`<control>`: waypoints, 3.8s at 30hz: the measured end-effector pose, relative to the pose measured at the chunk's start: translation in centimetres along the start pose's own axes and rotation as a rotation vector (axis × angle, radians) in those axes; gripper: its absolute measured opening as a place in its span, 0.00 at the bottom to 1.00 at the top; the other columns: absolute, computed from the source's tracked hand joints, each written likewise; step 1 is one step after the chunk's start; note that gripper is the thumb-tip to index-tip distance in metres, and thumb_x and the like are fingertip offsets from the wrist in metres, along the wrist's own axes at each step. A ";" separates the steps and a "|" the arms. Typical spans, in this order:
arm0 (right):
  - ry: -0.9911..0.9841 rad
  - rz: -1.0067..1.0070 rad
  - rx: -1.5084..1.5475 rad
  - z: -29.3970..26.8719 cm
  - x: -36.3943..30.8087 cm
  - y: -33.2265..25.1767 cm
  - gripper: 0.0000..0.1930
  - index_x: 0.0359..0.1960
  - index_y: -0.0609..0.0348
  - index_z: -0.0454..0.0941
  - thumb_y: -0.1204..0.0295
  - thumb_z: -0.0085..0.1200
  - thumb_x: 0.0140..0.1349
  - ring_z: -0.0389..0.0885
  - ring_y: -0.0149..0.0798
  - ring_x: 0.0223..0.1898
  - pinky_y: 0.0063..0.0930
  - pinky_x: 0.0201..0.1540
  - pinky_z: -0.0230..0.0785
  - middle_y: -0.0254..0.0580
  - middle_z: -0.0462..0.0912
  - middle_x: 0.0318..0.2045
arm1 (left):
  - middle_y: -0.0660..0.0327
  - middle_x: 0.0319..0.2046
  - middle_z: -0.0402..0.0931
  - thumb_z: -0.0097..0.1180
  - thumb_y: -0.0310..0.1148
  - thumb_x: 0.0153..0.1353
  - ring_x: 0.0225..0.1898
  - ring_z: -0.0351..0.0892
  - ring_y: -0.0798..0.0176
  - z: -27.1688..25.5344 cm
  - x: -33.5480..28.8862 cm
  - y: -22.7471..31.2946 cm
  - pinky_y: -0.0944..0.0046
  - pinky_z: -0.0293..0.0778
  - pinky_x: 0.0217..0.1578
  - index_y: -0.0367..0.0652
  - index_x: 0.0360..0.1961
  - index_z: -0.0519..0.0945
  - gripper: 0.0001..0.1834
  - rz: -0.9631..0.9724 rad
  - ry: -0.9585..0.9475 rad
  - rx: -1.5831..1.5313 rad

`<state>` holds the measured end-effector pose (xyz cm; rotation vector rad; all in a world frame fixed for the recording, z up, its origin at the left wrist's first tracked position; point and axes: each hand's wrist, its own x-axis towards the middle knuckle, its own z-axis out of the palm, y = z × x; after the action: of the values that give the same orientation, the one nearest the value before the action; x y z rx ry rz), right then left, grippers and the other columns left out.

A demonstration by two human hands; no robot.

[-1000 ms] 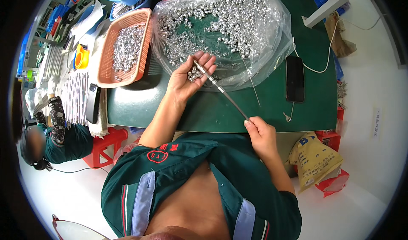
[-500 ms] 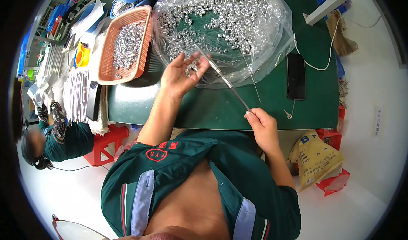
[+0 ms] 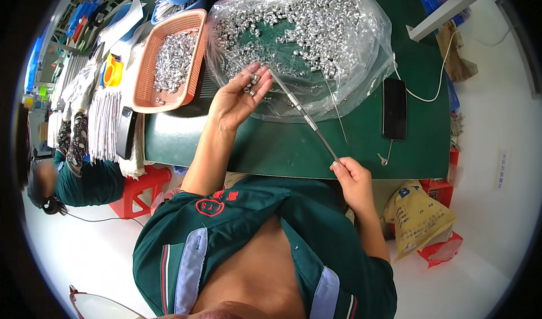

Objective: The person uses a long metal rod to pick up small cylindrical metal parts from a large plastic bag and threads them onto the rod. The person holds the rod with both hands and repeatedly inserts the parts into the rod's opening. A coworker is visible in the background sorting white strips.

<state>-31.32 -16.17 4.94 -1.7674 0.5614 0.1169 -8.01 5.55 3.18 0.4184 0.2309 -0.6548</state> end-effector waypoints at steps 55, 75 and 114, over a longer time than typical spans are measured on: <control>0.007 -0.130 -0.114 1.2 0.0 -0.7 0.08 0.30 0.66 0.76 0.72 0.52 0.61 0.64 0.21 0.22 0.18 0.25 0.59 0.30 0.69 0.17 | 0.41 0.53 0.67 0.46 0.31 0.65 0.60 0.63 0.40 -0.9 0.5 -1.2 0.44 0.64 0.60 0.29 0.53 0.66 0.19 0.020 -0.077 0.031; -0.078 -0.002 0.024 2.2 0.5 -0.6 0.09 0.30 0.65 0.76 0.71 0.50 0.63 0.62 0.20 0.22 0.18 0.25 0.56 0.28 0.66 0.16 | 0.41 0.53 0.67 0.44 0.39 0.67 0.59 0.64 0.41 -1.1 -0.3 -3.1 0.43 0.62 0.61 0.27 0.46 0.70 0.21 -0.078 -0.135 -0.104; -0.072 0.004 0.040 1.7 0.1 -0.5 0.08 0.29 0.65 0.75 0.72 0.51 0.62 0.60 0.20 0.20 0.18 0.23 0.54 0.25 0.66 0.16 | 0.42 0.50 0.70 0.43 0.24 0.63 0.58 0.67 0.42 0.8 0.1 -0.9 0.42 0.64 0.59 0.32 0.48 0.69 0.13 -0.057 -0.118 -0.126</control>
<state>-30.68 -14.55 4.85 -1.7162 0.5120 0.1698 -8.39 4.52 3.57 0.2523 0.1710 -0.7148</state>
